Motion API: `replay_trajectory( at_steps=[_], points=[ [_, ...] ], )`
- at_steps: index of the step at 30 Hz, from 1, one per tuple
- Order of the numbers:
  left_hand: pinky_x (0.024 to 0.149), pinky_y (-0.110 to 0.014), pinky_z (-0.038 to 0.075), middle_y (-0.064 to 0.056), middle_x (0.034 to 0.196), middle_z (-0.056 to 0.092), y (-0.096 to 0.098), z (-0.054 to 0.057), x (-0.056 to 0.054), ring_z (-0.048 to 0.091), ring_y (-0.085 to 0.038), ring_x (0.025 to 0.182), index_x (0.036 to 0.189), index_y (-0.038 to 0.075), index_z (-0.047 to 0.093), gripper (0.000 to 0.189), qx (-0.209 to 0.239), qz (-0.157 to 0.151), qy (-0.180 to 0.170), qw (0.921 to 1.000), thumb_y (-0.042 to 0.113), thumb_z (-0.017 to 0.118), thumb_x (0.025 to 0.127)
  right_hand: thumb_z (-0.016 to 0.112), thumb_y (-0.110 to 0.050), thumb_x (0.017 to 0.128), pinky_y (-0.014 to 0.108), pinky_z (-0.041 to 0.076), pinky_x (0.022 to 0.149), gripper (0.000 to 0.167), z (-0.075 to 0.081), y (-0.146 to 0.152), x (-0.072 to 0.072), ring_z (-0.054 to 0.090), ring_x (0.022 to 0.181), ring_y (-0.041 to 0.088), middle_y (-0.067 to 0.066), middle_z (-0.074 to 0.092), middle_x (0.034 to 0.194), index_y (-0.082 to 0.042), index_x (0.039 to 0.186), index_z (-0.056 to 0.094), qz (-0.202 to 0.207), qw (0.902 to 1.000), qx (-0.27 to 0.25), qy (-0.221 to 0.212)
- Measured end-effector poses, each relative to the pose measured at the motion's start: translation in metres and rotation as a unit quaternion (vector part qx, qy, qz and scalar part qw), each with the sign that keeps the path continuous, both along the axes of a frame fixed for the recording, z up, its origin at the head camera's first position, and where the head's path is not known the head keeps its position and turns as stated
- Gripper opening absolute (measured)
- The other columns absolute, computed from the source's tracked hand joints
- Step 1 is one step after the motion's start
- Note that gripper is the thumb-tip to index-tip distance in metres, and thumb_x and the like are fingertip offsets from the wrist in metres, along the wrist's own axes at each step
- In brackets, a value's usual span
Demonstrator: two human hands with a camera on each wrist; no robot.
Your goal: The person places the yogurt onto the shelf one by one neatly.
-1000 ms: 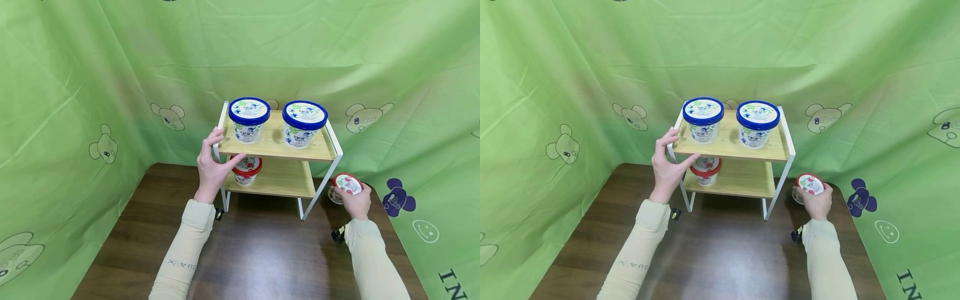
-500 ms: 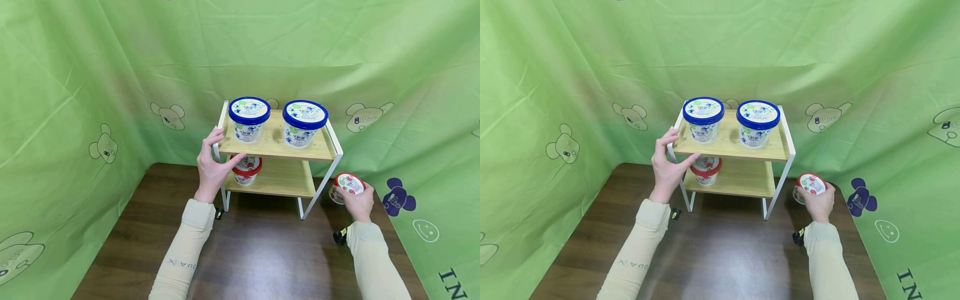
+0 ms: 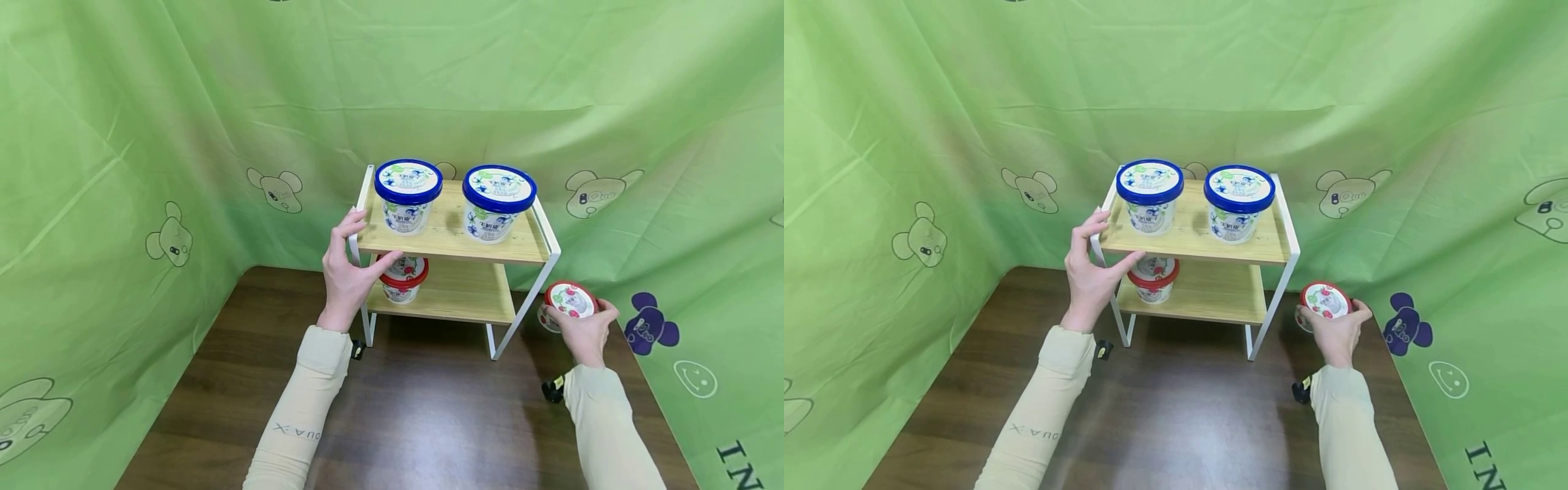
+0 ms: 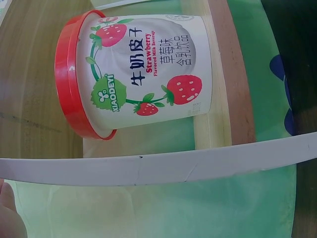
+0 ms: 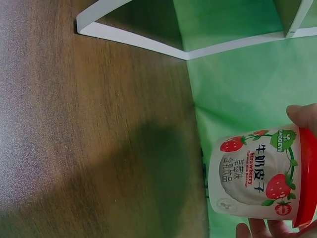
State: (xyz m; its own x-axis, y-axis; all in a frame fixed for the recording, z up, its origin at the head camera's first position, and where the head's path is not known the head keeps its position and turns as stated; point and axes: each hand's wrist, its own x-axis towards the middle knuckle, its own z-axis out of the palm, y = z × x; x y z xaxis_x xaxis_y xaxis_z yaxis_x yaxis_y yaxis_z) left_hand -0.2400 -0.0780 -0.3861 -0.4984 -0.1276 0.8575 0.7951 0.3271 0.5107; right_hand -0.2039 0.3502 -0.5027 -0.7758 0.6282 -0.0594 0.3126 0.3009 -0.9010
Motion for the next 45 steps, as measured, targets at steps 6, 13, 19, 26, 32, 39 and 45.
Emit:
replay_trajectory(
  at_steps=[6,13,19,26,32,39,45],
  points=[
    [0.114,-0.044,0.037,-0.024,0.135,0.059,0.0014,0.0012,0.0004,0.047,-0.036,0.138,0.118,-0.005,0.052,0.072,-0.001,0.008,0.001,1.0,-0.002,0.097,0.062,0.086,-0.035,0.08,0.048,0.027,0.117,0.106,0.0007,-0.0008,0.0004,0.032,0.139,0.037,0.025,0.028,0.153,-0.014,0.15,0.01,-0.004,1.0,-0.007,0.004],
    [0.114,-0.043,0.037,-0.018,0.138,0.06,0.0002,0.0008,0.0003,0.047,-0.031,0.139,0.12,-0.001,0.053,0.072,-0.002,0.005,-0.003,1.0,0.004,0.098,0.064,0.088,-0.038,0.078,0.044,0.026,0.117,0.106,-0.0012,-0.0023,0.0017,0.033,0.14,0.033,0.019,0.03,0.154,-0.016,0.151,0.015,-0.019,0.9996,-0.008,0.02],
    [0.114,-0.043,0.037,-0.012,0.141,0.059,-0.0014,-0.0004,-0.0007,0.045,-0.027,0.14,0.122,0.003,0.053,0.071,-0.005,-0.002,0.0,1.0,0.011,0.098,0.067,0.088,-0.04,0.078,0.044,0.025,0.118,0.106,-0.001,-0.0031,0.0027,0.031,0.142,0.031,0.017,0.03,0.156,-0.019,0.151,0.015,-0.019,0.9994,-0.008,0.028],
    [0.114,-0.043,0.037,-0.011,0.142,0.059,-0.0011,-0.0009,-0.0014,0.045,-0.027,0.14,0.122,0.003,0.053,0.07,-0.008,0.001,-0.003,1.0,0.012,0.097,0.068,0.087,-0.043,0.079,0.044,0.025,0.119,0.106,0.0002,-0.0029,0.0032,0.029,0.144,0.03,0.015,0.029,0.157,-0.019,0.153,0.015,-0.014,0.9992,-0.003,0.037],
    [0.114,-0.043,0.037,-0.013,0.141,0.059,-0.0007,-0.0006,-0.0012,0.045,-0.027,0.14,0.122,0.003,0.053,0.07,-0.004,-0.003,-0.002,1.0,0.009,0.097,0.067,0.088,-0.043,0.078,0.043,0.026,0.118,0.105,0.0008,-0.0026,0.0025,0.031,0.143,0.028,0.013,0.03,0.157,-0.019,0.153,0.018,-0.02,0.9988,0.001,0.045],
    [0.114,-0.043,0.037,-0.013,0.14,0.06,-0.0008,-0.0001,-0.0006,0.046,-0.027,0.14,0.122,0.003,0.054,0.069,-0.002,-0.003,0.002,1.0,0.01,0.097,0.068,0.088,-0.043,0.077,0.039,0.027,0.118,0.103,0.0024,-0.0021,0.0021,0.033,0.142,0.026,0.011,0.033,0.156,-0.02,0.152,0.021,-0.028,0.9982,0.005,0.053],
    [0.114,-0.043,0.037,-0.013,0.14,0.06,-0.0009,-0.0008,-0.0017,0.046,-0.028,0.14,0.122,0.002,0.054,0.07,-0.003,-0.001,0.004,1.0,0.01,0.098,0.067,0.089,-0.042,0.077,0.039,0.027,0.117,0.103,0.0022,-0.0016,0.003,0.035,0.14,0.026,0.012,0.035,0.155,-0.02,0.152,0.022,-0.031,0.9977,0.01,0.06]
  ],
)
